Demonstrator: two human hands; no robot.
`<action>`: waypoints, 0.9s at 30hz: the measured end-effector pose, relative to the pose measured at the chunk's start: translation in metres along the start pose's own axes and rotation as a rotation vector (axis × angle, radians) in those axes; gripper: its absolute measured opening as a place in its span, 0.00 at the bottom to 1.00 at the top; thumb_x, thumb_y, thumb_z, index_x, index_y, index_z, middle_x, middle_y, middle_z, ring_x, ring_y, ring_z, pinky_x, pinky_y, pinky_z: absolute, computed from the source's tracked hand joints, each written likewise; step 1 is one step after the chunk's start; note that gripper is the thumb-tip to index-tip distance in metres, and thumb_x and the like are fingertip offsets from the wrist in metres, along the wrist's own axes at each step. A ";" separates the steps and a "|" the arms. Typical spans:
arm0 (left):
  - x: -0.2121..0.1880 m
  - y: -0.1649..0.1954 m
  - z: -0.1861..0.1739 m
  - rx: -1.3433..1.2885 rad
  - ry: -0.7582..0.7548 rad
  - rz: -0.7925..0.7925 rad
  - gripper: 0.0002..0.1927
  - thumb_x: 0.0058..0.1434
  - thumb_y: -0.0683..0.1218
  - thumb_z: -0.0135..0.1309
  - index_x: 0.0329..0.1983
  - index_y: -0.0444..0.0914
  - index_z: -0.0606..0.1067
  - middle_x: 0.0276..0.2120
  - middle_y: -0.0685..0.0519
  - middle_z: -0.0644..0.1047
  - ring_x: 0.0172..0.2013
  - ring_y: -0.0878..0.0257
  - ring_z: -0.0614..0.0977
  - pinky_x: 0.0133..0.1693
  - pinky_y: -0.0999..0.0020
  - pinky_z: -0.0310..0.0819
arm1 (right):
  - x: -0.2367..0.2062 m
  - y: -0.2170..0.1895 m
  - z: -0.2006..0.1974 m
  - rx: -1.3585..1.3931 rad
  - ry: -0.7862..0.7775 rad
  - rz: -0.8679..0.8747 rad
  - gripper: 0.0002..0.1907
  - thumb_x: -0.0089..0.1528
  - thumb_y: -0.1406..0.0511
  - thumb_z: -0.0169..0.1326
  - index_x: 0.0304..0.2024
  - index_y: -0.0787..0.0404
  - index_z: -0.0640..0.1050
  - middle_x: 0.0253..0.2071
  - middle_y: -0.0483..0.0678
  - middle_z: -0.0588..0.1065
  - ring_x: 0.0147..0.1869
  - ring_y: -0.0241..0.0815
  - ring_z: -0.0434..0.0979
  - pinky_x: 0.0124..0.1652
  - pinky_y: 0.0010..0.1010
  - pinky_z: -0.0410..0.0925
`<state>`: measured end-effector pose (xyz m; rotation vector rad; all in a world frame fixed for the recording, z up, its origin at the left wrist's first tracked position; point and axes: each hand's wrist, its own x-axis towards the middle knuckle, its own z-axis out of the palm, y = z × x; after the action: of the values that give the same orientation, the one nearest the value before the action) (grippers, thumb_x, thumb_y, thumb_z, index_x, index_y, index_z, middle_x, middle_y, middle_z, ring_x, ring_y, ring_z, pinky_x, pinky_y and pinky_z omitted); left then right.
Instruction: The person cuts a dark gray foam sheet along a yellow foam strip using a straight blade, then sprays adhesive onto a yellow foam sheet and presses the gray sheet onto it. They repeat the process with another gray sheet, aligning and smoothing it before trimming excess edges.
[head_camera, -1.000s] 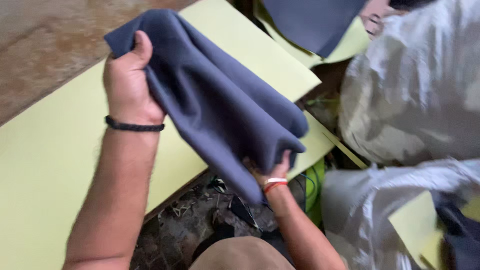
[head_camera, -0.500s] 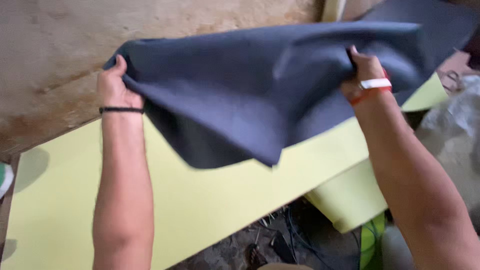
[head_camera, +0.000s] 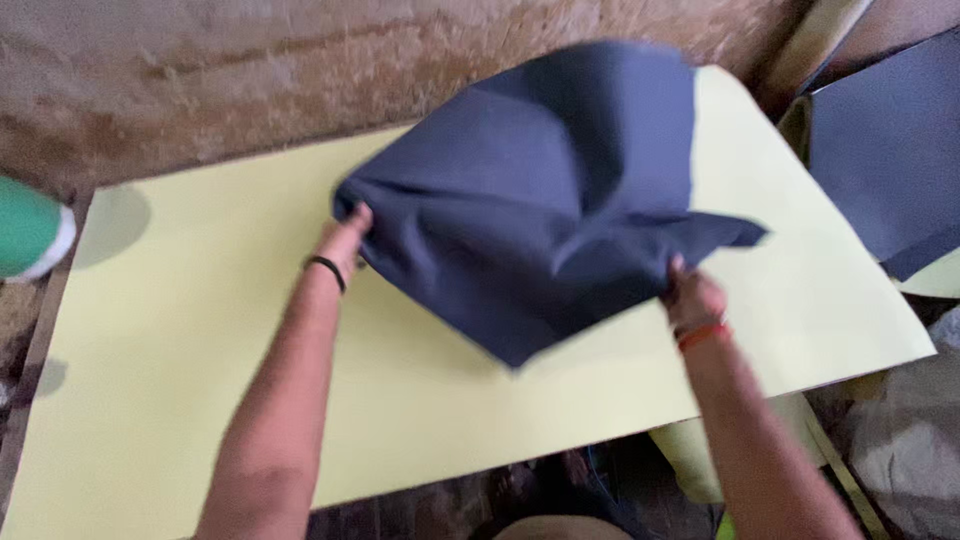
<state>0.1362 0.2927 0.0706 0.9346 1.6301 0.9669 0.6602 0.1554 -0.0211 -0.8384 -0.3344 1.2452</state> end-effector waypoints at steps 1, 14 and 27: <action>-0.003 -0.026 0.006 0.470 0.120 -0.010 0.42 0.66 0.62 0.63 0.66 0.25 0.64 0.62 0.32 0.68 0.65 0.42 0.69 0.67 0.53 0.60 | -0.013 0.028 -0.013 -0.072 0.146 0.088 0.17 0.68 0.65 0.54 0.57 0.66 0.74 0.52 0.51 0.79 0.54 0.47 0.81 0.53 0.40 0.77; -0.112 -0.148 0.284 0.458 -0.363 0.538 0.28 0.52 0.57 0.68 0.52 0.38 0.79 0.47 0.46 0.82 0.47 0.50 0.84 0.48 0.57 0.78 | -0.028 0.154 -0.001 -0.564 -0.009 0.359 0.11 0.60 0.65 0.63 0.38 0.69 0.80 0.33 0.49 0.80 0.33 0.41 0.80 0.29 0.35 0.75; 0.003 -0.098 0.233 0.490 0.307 0.468 0.12 0.64 0.53 0.57 0.37 0.40 0.82 0.39 0.45 0.82 0.43 0.45 0.83 0.45 0.51 0.76 | 0.033 0.094 -0.022 -0.170 -0.055 0.215 0.21 0.66 0.62 0.56 0.58 0.67 0.73 0.50 0.48 0.78 0.53 0.41 0.79 0.54 0.32 0.73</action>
<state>0.3483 0.2942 -0.0666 1.6173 2.0038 1.0785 0.6193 0.1851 -0.1101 -1.0070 -0.4061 1.4565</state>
